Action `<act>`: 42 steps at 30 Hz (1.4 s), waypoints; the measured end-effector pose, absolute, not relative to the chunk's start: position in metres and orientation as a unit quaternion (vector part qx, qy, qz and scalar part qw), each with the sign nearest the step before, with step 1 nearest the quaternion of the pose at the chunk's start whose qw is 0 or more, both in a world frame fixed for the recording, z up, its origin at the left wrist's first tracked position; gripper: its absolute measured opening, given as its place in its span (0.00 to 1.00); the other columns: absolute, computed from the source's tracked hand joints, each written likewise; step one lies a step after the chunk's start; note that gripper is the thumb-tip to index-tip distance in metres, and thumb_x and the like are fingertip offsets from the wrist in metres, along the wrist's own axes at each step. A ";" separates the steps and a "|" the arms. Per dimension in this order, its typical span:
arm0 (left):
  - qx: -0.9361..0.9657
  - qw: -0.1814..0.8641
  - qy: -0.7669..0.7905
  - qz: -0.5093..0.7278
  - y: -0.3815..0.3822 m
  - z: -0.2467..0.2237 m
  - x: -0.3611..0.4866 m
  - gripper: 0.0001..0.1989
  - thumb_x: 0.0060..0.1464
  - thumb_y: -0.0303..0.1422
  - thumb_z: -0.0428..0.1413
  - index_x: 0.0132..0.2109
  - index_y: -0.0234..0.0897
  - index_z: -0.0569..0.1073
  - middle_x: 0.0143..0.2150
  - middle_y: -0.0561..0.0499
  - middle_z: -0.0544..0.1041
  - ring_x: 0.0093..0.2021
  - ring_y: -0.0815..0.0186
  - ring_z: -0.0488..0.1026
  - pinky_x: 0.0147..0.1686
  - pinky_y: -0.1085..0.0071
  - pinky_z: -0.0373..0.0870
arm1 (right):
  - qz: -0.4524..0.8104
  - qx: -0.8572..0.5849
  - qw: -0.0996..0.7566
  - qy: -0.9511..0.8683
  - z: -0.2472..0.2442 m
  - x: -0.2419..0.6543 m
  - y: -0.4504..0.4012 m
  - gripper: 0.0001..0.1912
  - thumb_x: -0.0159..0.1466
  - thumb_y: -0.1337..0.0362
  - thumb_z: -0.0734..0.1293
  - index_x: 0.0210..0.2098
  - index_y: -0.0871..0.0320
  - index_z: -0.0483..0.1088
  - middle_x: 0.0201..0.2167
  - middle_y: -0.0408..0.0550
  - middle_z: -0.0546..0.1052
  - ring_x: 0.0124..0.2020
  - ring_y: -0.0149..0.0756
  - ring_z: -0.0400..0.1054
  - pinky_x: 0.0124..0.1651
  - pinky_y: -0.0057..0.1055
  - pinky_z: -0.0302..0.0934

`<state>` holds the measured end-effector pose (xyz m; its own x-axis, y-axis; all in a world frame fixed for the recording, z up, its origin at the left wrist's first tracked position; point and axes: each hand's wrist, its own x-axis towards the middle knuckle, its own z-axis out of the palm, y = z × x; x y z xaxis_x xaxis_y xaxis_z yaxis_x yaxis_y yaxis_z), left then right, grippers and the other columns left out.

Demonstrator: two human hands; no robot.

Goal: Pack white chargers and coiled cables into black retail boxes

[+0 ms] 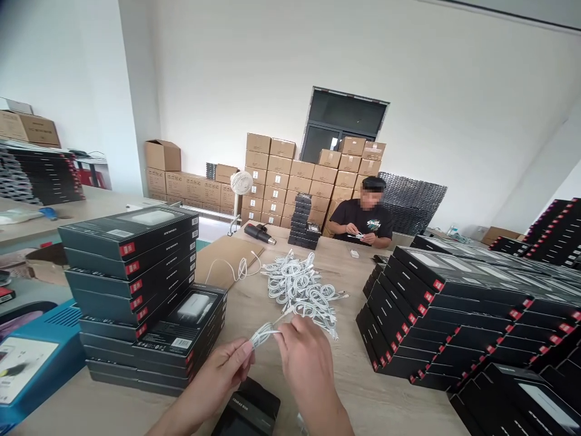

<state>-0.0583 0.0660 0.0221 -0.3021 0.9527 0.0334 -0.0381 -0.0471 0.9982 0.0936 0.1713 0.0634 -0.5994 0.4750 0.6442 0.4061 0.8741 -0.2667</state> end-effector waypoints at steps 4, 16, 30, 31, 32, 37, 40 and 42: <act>0.391 0.457 0.524 0.603 0.066 0.024 -0.056 0.28 0.51 0.59 0.55 0.27 0.36 0.68 0.21 0.56 0.62 0.23 0.71 0.56 0.25 0.73 0.47 | 0.236 -0.284 0.364 -0.855 0.065 0.089 0.163 0.15 0.70 0.58 0.60 0.30 0.53 0.73 0.24 0.44 0.73 0.25 0.36 0.64 0.31 0.31 0.54; 0.328 0.547 0.431 0.638 0.060 0.033 -0.052 0.23 0.50 0.52 0.62 0.40 0.36 0.71 0.29 0.56 0.70 0.24 0.75 0.61 0.25 0.74 0.48 | 0.419 -0.278 0.400 -0.766 0.053 0.076 0.155 0.19 0.69 0.48 0.60 0.32 0.55 0.71 0.21 0.41 0.69 0.25 0.34 0.63 0.31 0.29 0.57; 0.303 0.603 0.336 0.657 0.059 0.034 -0.049 0.20 0.52 0.48 0.63 0.40 0.35 0.73 0.32 0.50 0.73 0.25 0.74 0.62 0.23 0.75 0.47 | 0.452 -0.273 0.366 -0.766 0.057 0.073 0.154 0.21 0.66 0.47 0.64 0.29 0.57 0.77 0.21 0.45 0.72 0.24 0.35 0.66 0.29 0.30 0.60; 0.298 0.604 0.335 0.659 0.059 0.035 -0.049 0.19 0.52 0.47 0.63 0.40 0.35 0.72 0.31 0.50 0.73 0.24 0.74 0.62 0.23 0.74 0.46 | 0.382 -0.277 0.399 -0.786 0.053 0.070 0.151 0.19 0.67 0.50 0.63 0.31 0.55 0.78 0.22 0.46 0.72 0.25 0.35 0.66 0.31 0.30 0.61; 0.289 0.602 0.339 0.663 0.060 0.035 -0.049 0.18 0.52 0.46 0.62 0.40 0.36 0.71 0.31 0.51 0.73 0.24 0.74 0.62 0.23 0.75 0.47 | 0.319 -0.278 0.426 -0.800 0.049 0.067 0.149 0.17 0.68 0.53 0.63 0.34 0.54 0.79 0.25 0.46 0.73 0.26 0.36 0.67 0.32 0.30 0.61; 0.327 0.472 0.471 0.669 0.061 0.038 -0.051 0.18 0.54 0.49 0.58 0.35 0.37 0.69 0.23 0.58 0.64 0.22 0.74 0.57 0.23 0.76 0.50 | 0.174 -0.228 0.445 -0.848 0.037 0.061 0.143 0.17 0.70 0.60 0.60 0.48 0.53 0.79 0.31 0.50 0.74 0.29 0.36 0.70 0.33 0.30 0.62; 0.406 0.372 0.533 0.643 0.061 0.037 -0.055 0.20 0.56 0.50 0.56 0.30 0.38 0.64 0.21 0.60 0.61 0.21 0.73 0.56 0.23 0.74 0.53 | 0.203 -0.190 0.432 -0.858 0.040 0.064 0.142 0.18 0.71 0.63 0.57 0.53 0.51 0.76 0.34 0.50 0.74 0.32 0.36 0.71 0.36 0.30 0.65; 0.439 0.344 0.545 0.626 0.061 0.036 -0.057 0.19 0.59 0.49 0.53 0.30 0.39 0.62 0.21 0.60 0.61 0.22 0.72 0.56 0.24 0.74 0.55 | 0.254 -0.180 0.446 -0.839 0.043 0.066 0.142 0.17 0.71 0.63 0.58 0.50 0.51 0.77 0.35 0.49 0.75 0.35 0.37 0.72 0.38 0.31 0.66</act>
